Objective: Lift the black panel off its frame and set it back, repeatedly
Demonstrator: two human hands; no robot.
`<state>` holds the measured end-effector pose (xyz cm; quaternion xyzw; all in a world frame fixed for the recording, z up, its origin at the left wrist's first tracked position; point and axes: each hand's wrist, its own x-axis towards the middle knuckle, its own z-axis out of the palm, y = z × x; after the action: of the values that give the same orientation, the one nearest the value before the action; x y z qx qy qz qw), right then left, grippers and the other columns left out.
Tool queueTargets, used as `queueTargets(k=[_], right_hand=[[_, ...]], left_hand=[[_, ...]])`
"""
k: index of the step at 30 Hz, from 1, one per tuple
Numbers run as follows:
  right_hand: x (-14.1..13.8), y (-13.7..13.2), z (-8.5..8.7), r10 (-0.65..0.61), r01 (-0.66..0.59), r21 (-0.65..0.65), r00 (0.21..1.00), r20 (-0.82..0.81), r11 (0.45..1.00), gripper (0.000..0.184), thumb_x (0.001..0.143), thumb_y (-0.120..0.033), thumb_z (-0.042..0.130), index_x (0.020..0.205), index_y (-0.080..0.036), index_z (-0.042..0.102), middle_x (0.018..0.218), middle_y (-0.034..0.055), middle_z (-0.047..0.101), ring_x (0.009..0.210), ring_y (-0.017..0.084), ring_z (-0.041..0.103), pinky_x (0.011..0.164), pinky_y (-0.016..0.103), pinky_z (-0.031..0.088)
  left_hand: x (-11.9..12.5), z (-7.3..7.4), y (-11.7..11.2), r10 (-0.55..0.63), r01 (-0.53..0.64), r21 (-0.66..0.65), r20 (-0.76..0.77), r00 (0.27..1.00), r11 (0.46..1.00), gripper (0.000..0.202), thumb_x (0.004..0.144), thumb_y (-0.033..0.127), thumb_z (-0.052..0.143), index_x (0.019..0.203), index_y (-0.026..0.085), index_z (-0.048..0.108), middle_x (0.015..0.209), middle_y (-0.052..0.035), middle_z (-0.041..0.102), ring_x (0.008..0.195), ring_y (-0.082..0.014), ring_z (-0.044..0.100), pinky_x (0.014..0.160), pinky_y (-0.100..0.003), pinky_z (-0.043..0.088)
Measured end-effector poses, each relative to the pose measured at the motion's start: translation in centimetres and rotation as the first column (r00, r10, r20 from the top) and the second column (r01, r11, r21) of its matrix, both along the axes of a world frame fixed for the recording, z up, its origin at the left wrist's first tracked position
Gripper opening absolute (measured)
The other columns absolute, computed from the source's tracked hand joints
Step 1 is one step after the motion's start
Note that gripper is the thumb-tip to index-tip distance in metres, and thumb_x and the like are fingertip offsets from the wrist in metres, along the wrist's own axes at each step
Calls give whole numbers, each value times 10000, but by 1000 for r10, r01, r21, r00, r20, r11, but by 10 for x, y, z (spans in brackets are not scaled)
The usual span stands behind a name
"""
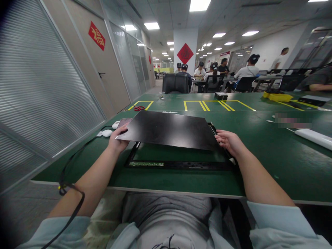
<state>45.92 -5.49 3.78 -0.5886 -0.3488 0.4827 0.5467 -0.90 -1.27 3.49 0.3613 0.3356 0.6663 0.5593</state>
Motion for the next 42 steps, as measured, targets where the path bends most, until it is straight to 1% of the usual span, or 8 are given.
queueTargets(k=[3, 6, 11, 18, 22, 26, 33, 42], right_hand=[[1, -1, 1, -24, 25, -11, 999, 49, 1000, 256, 812, -104, 584, 1062, -160, 601, 736, 96, 741, 554, 148, 658, 455, 190, 474], [0, -2, 3, -23, 29, -52, 992, 124, 998, 232, 852, -124, 566, 1080, -160, 580, 712, 116, 745, 545, 165, 677, 444, 192, 472], [1, 0, 1, -81, 105, -77, 960, 266, 991, 246, 867, -101, 549, 1106, -150, 583, 610, 77, 708, 472, 158, 644, 398, 182, 430], [8, 4, -2, -129, 162, -70, 929, 347, 984, 392, 832, -84, 585, 1218, -144, 570, 573, 54, 688, 445, 168, 621, 388, 198, 434], [12, 7, -5, -138, 179, -79, 920, 368, 981, 423, 827, -84, 615, 1240, -145, 545, 565, 55, 686, 441, 177, 626, 382, 197, 417], [14, 10, -9, -136, 171, -66, 922, 361, 983, 456, 818, -85, 623, 1260, -145, 526, 567, 62, 691, 439, 191, 627, 380, 211, 410], [11, 8, -6, -131, 171, -83, 927, 352, 982, 461, 823, -80, 608, 1264, -153, 494, 561, 49, 685, 455, 210, 646, 398, 222, 420], [11, 6, -6, -192, 218, -29, 909, 369, 976, 406, 820, -75, 596, 1214, -148, 532, 542, 49, 673, 444, 180, 623, 352, 181, 300]], left_hand=[[-2, -1, 2, 49, -49, -8, 23, 999, 999, 364, 596, 133, 673, 946, 135, 773, 816, -31, 763, 708, -164, 667, 639, -238, 510], [-1, -1, 1, 39, -38, -23, 26, 999, 999, 341, 589, 123, 676, 919, 127, 763, 805, -32, 761, 668, -149, 650, 602, -229, 499], [3, -2, -4, -13, 11, -37, -59, 998, 999, 296, 579, 101, 716, 870, 150, 724, 758, -16, 742, 627, -148, 648, 592, -242, 517], [3, -6, -2, -68, 60, -66, -128, 989, 996, 411, 515, 85, 760, 910, 154, 672, 750, -14, 736, 610, -162, 666, 577, -256, 522], [4, -6, -4, -87, 74, -90, -146, 986, 993, 461, 493, 83, 791, 924, 156, 643, 772, -10, 741, 618, -155, 667, 575, -247, 519], [7, -4, -6, -55, 40, -99, -152, 987, 994, 491, 491, 80, 794, 944, 165, 624, 779, -5, 723, 618, -152, 650, 561, -246, 501], [9, -1, -10, -25, 18, -44, -167, 986, 999, 467, 507, 85, 787, 937, 191, 639, 871, 1, 737, 714, -164, 669, 641, -264, 535], [13, -3, -9, -24, 6, -89, -194, 981, 996, 476, 482, 84, 795, 918, 180, 627, 823, 1, 721, 678, -157, 659, 598, -245, 511]])
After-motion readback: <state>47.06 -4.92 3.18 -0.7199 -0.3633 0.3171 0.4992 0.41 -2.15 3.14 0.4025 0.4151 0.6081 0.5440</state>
